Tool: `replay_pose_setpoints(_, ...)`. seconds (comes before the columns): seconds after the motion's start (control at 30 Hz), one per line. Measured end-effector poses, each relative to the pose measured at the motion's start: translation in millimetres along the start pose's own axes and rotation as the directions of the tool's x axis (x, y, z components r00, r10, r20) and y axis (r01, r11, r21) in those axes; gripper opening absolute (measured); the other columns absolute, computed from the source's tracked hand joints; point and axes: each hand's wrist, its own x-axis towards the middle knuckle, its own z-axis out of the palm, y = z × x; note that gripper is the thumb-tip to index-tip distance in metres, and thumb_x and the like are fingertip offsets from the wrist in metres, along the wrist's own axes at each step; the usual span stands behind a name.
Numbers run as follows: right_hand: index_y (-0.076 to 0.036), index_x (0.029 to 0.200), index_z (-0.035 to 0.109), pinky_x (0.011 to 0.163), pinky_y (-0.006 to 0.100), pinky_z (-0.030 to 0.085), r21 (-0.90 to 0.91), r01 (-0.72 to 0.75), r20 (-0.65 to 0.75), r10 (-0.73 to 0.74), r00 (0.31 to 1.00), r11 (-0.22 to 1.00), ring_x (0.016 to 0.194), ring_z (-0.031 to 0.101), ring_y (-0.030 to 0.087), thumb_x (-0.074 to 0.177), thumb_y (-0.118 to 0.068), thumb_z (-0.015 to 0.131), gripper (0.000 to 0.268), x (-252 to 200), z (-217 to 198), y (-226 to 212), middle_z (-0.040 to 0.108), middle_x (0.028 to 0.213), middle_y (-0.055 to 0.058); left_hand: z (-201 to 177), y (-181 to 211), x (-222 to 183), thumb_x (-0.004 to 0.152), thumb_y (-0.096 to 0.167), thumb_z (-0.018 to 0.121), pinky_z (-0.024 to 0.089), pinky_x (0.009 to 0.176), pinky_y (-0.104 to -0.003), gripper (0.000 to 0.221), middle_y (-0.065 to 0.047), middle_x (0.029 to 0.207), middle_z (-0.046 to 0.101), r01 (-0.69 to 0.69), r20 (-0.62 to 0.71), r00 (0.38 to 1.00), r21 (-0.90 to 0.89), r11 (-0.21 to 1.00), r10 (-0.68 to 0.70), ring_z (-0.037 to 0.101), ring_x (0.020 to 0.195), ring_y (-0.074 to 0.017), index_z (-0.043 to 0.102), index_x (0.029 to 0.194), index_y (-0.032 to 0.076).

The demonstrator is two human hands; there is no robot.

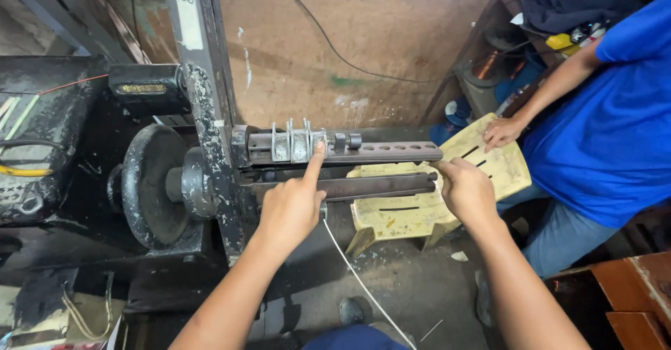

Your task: Winding copper wire onto a motor or transformer core using a specialized winding machine

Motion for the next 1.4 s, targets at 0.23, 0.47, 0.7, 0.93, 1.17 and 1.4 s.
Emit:
replay_pose_setpoints(0.23,-0.026,0.097,0.072,0.075,0.035,0.057,-0.028,0.090,-0.051,-0.091,0.995,0.996,0.089,0.068,0.025,0.092,-0.014,0.048,0.027,0.1,-29.1,-22.7,0.064,0.085,0.002,-0.4,-4.0,-0.3,0.095,0.017,0.057,0.059,0.067,-0.055,0.076,-0.026,0.087,0.073,-0.050,-0.026,0.998,0.014,0.999,0.050,0.072,0.081,-0.0459,0.019,0.161,0.012)
replay_pose_setpoints(0.47,-0.021,0.096,0.060,0.072,0.034,0.054,0.004,0.237,-0.134,-0.234,0.963,0.972,0.087,0.064,0.023,0.089,-0.018,0.047,0.014,-8.6,-27.1,-81.8,0.054,0.083,0.001,4.7,-7.2,0.2,0.096,0.016,0.056,0.059,0.064,-0.054,0.075,-0.026,0.084,0.072,-0.081,-0.049,0.995,0.024,0.996,0.082,0.073,0.078,-0.0447,0.019,0.161,0.008)
replay_pose_setpoints(0.7,-0.015,0.087,0.063,0.066,0.038,0.054,0.378,0.457,-0.176,-0.422,0.889,0.805,0.077,0.066,0.030,0.092,-0.018,0.063,0.006,19.9,-104.6,-138.1,0.056,0.074,0.004,2.7,-14.4,2.1,0.094,0.026,0.059,0.057,0.069,-0.056,0.077,-0.023,0.087,0.073,-0.084,-0.051,0.995,0.006,0.996,0.085,0.072,0.082,-0.0457,0.021,0.160,0.015)
replay_pose_setpoints(0.93,-0.016,0.088,0.071,0.067,0.038,0.054,0.400,0.491,-0.283,-0.405,0.870,0.774,0.074,0.066,0.031,0.089,-0.016,0.070,0.001,97.8,-92.8,-122.9,0.059,0.072,0.005,-1.2,-16.5,3.7,0.095,0.026,0.055,0.057,0.071,-0.058,0.066,-0.023,0.089,0.073,-0.119,-0.091,0.989,0.002,0.993,0.119,0.071,0.085,-0.0475,0.033,0.157,0.015)
replay_pose_setpoints(1.17,-0.011,0.085,0.075,0.075,0.044,0.055,0.585,0.278,-0.142,-0.241,0.960,0.762,0.088,0.071,0.036,0.082,-0.016,0.078,0.007,144.1,-39.5,-132.3,0.073,0.083,0.012,7.9,-19.2,57.5,0.089,0.040,0.060,0.056,0.058,-0.035,0.027,0.002,0.085,0.068,-0.188,-0.464,0.805,0.393,0.900,0.371,0.066,0.088,-0.0214,0.069,0.108,0.022)
replay_pose_setpoints(1.4,-0.013,0.086,0.077,0.072,0.043,0.057,0.496,0.258,0.125,-0.363,0.923,0.829,0.083,0.072,0.034,0.083,-0.016,0.073,0.006,134.4,-39.5,-112.3,0.075,0.081,0.011,-24.6,-1.2,108.7,0.073,0.045,0.082,0.042,0.096,-0.047,0.049,-0.003,0.112,0.063,-0.377,-0.040,0.907,0.363,0.852,0.419,0.050,0.112,-0.0269,0.071,0.112,0.016)
